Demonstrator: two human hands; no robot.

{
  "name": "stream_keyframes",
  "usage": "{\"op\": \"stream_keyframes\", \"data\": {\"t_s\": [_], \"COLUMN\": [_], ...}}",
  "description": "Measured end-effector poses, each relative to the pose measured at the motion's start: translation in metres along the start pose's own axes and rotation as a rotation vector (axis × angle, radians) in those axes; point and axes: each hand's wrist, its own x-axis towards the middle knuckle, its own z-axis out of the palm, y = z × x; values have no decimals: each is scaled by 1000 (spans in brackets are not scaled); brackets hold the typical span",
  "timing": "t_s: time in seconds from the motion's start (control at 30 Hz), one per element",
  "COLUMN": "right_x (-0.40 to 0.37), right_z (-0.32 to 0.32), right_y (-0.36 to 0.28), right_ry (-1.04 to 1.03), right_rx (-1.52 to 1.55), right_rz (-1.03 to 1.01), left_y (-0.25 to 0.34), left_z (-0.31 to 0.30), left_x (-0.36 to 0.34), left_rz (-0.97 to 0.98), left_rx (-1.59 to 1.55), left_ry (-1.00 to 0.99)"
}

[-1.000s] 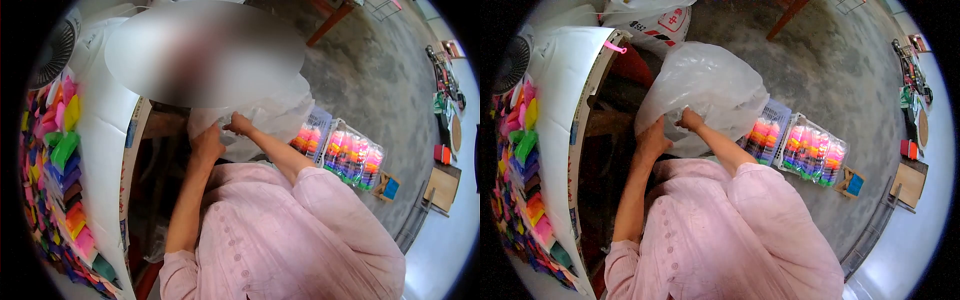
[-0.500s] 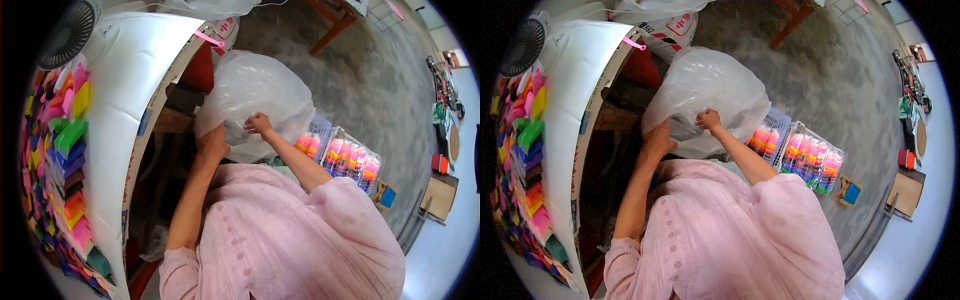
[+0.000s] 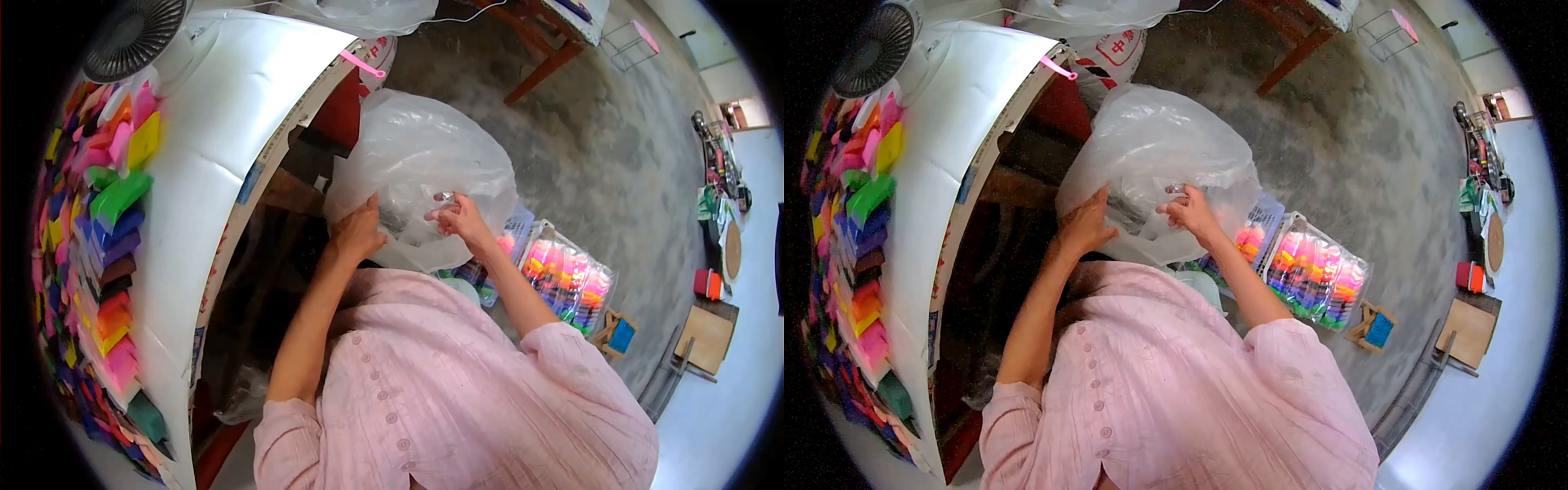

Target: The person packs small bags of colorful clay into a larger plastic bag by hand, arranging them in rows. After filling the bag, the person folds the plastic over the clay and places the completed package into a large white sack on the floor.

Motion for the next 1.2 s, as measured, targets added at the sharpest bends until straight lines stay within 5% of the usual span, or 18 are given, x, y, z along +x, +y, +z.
{"op": "stream_keyframes", "data": {"t_s": [0.07, 0.27, 0.37, 0.5, 0.73, 0.9, 1.0, 1.2], "right_x": [-14, -40, -59, -90, -122, -130, -134, -134], "right_z": [0, 13, 25, 38, 31, 4, -16, -58], "right_y": [-9, -15, -2, 2, -16, -56, -78, -98], "right_ry": [-27, 204, 72, 27, 44, 71, 112, 223], "right_rx": [-62, -1034, -1206, -1288, -1252, -1097, -1047, -579], "right_rz": [-37, -959, -1036, -1049, -1132, -935, -863, -567], "left_y": [-11, -8, -10, 6, 0, 3, 16, 12], "left_z": [15, 7, 1, -14, 16, 19, -7, -1], "left_x": [9, 16, 31, 14, 5, 9, 3, 6], "left_rz": [17, -45, -155, -128, -52, -144, -238, -276], "left_rx": [2, -361, -473, -741, -533, -610, -999, -1068], "left_ry": [22, 100, 33, -28, 28, -72, -193, -25]}}
